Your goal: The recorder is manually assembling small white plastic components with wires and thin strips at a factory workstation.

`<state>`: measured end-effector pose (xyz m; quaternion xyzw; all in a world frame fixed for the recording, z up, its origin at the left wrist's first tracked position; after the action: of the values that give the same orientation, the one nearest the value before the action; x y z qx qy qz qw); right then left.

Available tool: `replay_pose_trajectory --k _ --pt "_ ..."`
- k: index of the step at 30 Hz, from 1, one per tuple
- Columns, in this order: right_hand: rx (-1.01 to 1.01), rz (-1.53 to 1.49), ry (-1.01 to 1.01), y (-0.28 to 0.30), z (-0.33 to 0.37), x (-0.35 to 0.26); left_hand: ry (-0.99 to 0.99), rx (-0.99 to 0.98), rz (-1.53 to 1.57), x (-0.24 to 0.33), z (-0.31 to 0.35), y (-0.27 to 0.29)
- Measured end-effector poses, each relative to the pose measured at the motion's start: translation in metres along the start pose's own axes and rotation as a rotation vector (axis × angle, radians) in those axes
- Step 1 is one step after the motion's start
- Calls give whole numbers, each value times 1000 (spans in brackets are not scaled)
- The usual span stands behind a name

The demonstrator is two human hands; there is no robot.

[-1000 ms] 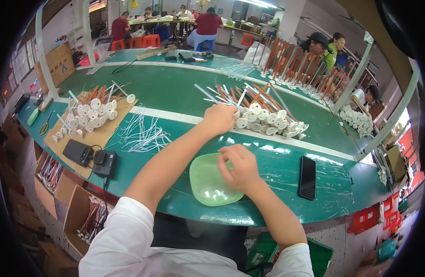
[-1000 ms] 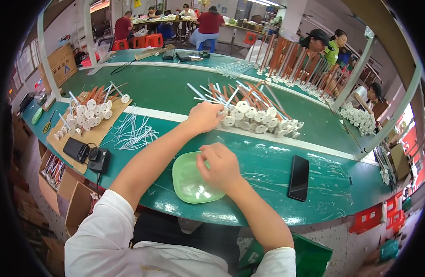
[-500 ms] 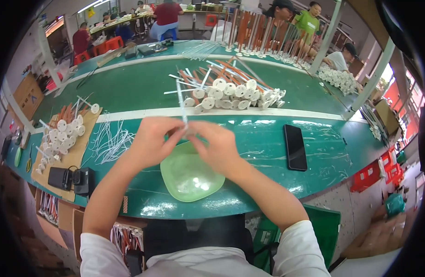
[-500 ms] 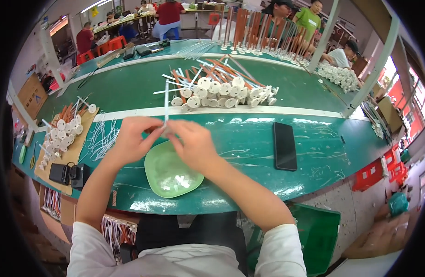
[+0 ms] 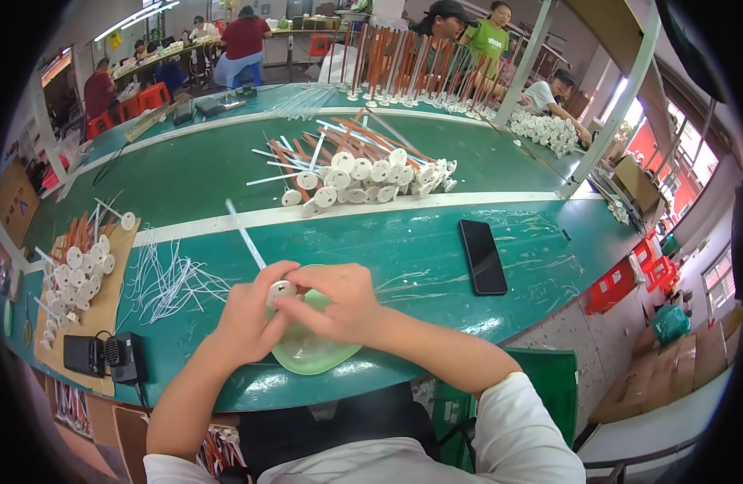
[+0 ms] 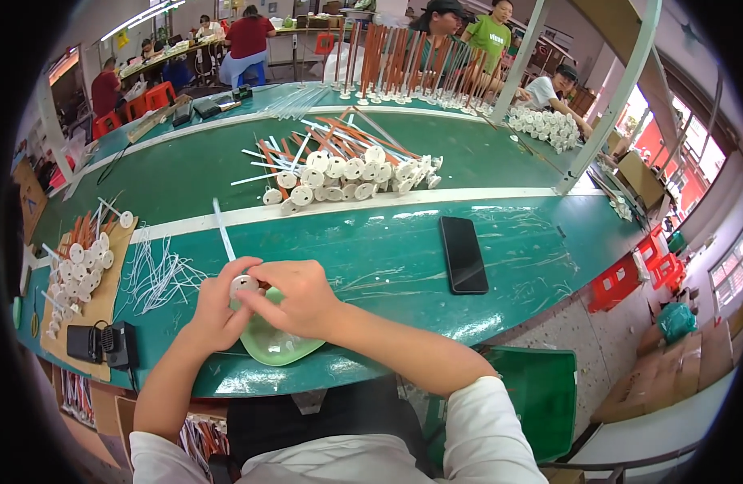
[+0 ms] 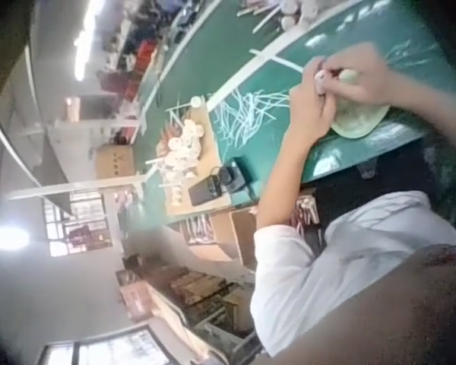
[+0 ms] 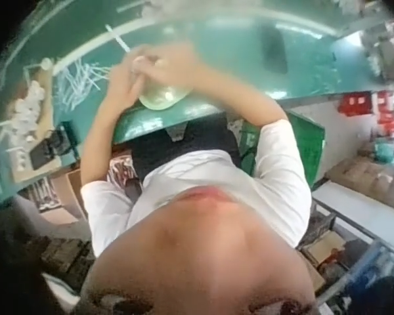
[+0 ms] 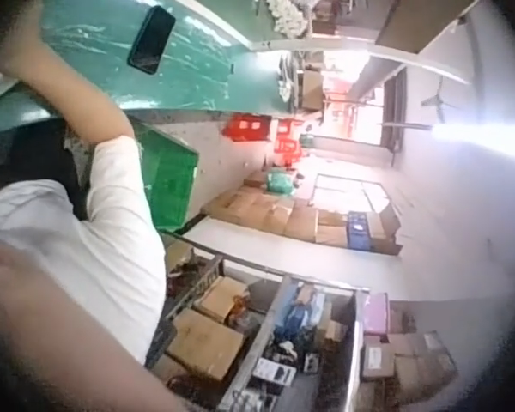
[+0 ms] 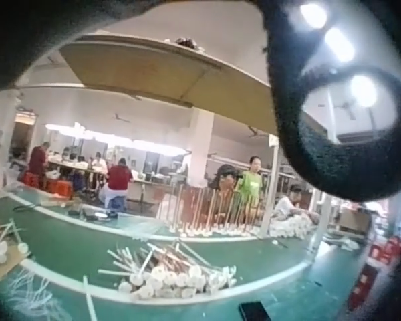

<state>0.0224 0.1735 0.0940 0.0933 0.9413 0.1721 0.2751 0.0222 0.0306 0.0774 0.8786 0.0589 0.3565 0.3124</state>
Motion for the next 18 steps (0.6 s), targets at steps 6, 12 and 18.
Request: replay_pose_trajectory --k 6,12,18 --pt "16 57 -16 -6 2 8 -27 -10 -98 -3 4 -8" --pt "-3 83 36 -7 2 6 -83 3 -29 -6 5 -5" --pt "-75 47 34 -3 -1 6 213 -70 201 -11 0 -3"
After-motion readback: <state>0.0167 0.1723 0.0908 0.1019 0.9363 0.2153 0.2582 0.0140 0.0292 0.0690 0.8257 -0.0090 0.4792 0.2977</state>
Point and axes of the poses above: each hand's wrist, its own z-axis away from the middle knuckle, its own y-axis out of the back of the hand, x = y × z, the point moved 6 cm from there along -z, towards the middle knuckle, and after that the axes turned 2 degrees about z, right-handed, at the moved point
